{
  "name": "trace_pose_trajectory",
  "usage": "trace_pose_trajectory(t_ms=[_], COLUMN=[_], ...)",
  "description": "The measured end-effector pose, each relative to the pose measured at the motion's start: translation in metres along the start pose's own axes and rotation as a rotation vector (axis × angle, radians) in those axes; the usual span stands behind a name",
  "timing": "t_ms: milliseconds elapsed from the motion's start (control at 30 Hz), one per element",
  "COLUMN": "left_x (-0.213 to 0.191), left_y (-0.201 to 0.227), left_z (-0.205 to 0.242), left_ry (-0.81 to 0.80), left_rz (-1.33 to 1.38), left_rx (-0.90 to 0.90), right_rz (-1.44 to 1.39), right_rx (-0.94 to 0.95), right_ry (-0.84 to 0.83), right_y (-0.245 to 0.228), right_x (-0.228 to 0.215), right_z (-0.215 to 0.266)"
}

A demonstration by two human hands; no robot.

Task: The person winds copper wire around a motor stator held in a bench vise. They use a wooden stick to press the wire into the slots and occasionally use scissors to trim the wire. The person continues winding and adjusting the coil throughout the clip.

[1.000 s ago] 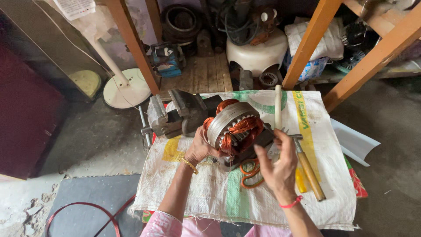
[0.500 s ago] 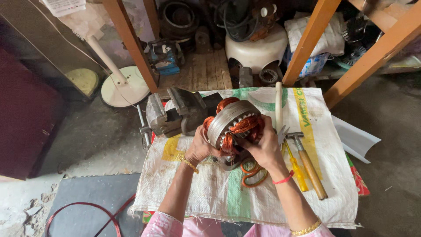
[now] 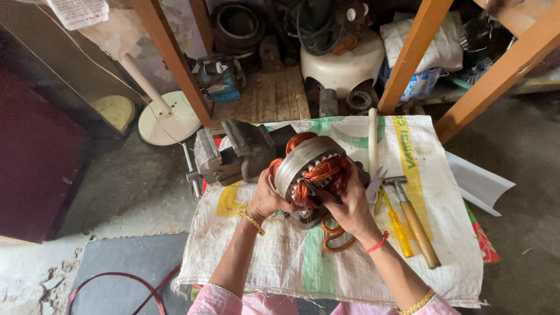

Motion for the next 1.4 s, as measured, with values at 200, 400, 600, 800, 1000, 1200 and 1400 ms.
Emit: trace_pose_trajectory(t_ms=[200,400,600,800,1000,1200,1400], left_x=[-0.002,0.002,0.000,0.002,0.002,0.001,0.002], left_y=[-0.001,0.004,0.006,-0.010,-0.015,-0.008,-0.005], left_z=[-0.001,0.000,0.002,0.001,0.002,0.002,0.000], left_ry=[-0.001,-0.011,-0.012,0.014,0.009,0.031,0.023], left_rz=[0.002,0.137,0.077,0.070,0.079,0.030,0.011], left_rx=[-0.008,-0.023,-0.020,0.026,0.008,0.027,0.014], right_rz=[0.051,-0.015,-0.118,-0.100,-0.149,-0.333,-0.255], right_rx=[-0.108,-0.005,0.025,-0.021,0.003,-0.038,-0.055], right_ry=[0.099,0.250,0.280,0.286,0.322,0.297,0.273], right_y=[0.015,0.016,0.029,0.033,0.022,0.019,0.017], right_x=[0.011,0.020,0.027,0.028,0.030,0.031,0.029], right_z=[0.004,0.009,0.015,0.016,0.010,0.007,0.005])
Point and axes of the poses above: each hand's wrist, its own z-axis away from the middle knuckle, its own x-axis out of the palm, y = z × x, the point moved 1 cm from there along -z, towards the middle knuckle, and after that the axes turned 15 degrees about -z, right-handed, at the moved point
